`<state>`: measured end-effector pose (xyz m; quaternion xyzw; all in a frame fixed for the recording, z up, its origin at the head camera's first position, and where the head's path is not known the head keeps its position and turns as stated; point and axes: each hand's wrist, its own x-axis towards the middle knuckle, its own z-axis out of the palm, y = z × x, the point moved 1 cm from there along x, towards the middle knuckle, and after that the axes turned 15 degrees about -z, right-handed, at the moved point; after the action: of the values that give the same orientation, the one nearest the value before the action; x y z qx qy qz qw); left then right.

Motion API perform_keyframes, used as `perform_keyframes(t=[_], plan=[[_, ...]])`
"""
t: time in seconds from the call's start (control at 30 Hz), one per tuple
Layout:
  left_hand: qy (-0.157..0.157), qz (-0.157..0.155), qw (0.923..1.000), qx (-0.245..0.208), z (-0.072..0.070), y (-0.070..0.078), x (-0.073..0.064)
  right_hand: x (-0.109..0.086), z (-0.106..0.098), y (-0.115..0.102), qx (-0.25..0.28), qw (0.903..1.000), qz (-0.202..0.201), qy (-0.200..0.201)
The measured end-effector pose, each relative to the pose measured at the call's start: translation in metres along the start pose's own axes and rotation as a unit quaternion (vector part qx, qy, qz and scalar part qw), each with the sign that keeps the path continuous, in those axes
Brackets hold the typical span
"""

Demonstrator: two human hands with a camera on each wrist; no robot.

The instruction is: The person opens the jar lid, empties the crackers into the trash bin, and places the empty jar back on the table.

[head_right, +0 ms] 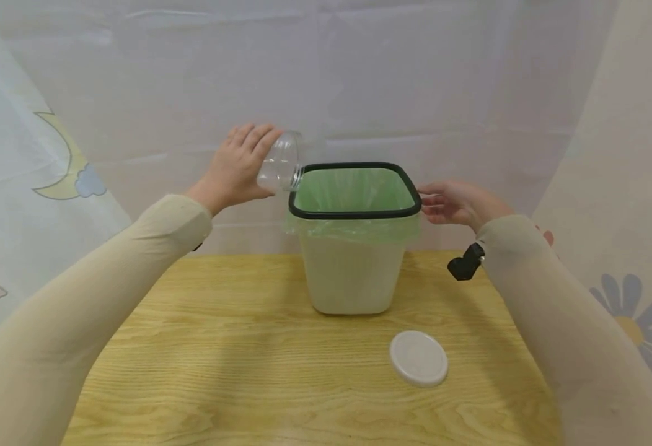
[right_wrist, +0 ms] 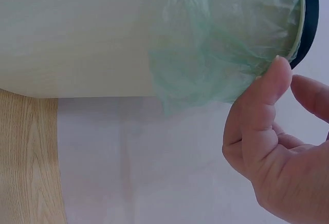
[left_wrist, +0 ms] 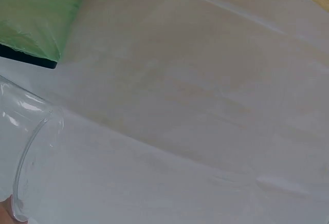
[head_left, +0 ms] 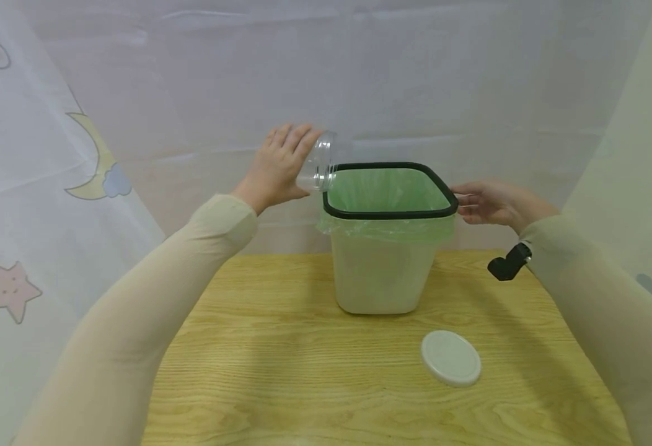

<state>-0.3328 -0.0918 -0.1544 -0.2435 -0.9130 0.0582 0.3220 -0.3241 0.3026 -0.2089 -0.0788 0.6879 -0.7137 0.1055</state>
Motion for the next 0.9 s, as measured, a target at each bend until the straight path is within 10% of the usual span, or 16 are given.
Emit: perform_keyframes(t=[0.9], plan=[[0.079,-0.052,0.9927,-0.075,0.011,-0.009,-0.032,-0.014,-0.008,0.005,-0.050,0.9985,-0.021,-0.009]])
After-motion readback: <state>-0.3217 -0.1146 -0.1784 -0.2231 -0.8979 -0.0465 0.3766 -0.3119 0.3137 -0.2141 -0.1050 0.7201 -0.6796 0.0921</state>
